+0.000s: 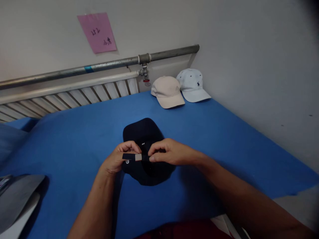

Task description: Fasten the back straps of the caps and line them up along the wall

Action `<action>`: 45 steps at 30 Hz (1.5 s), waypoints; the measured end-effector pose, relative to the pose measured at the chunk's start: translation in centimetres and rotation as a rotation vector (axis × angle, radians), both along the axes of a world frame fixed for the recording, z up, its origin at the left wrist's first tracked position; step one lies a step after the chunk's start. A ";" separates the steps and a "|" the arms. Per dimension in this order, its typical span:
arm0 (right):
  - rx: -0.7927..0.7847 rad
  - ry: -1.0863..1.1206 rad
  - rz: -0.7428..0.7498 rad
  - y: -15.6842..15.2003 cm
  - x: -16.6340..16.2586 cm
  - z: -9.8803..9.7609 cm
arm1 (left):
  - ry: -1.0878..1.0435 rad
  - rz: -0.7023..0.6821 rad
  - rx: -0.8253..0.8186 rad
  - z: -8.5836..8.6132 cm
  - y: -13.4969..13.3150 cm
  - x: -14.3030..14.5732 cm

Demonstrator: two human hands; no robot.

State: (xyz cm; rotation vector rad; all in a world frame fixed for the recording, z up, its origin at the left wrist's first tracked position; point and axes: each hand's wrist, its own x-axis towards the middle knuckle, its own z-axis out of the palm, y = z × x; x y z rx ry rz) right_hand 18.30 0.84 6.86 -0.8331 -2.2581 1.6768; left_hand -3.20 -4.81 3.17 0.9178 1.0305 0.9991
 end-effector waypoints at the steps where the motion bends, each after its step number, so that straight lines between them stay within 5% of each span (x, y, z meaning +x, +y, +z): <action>1: 0.004 0.001 0.006 0.1 0.1 0.0 | 0.005 -0.006 -0.004 0.0 0.0 0.0; 17: 0.030 0.065 -0.060 -0.4 -0.4 -0.5 | 0.023 -0.061 -0.062 0.4 -0.1 1.1; 24: 0.251 0.089 -0.098 -1.9 -0.6 -0.2 | 0.008 -0.058 -0.028 0.1 0.0 1.0; 35: 0.165 -0.013 -0.070 -1.5 -0.7 -1.0 | 0.018 -0.107 0.085 0.6 -0.2 -0.6; 45: 0.213 -0.030 -0.124 -1.3 -0.9 -1.7 | 0.357 -0.172 0.117 2.1 -0.8 -0.9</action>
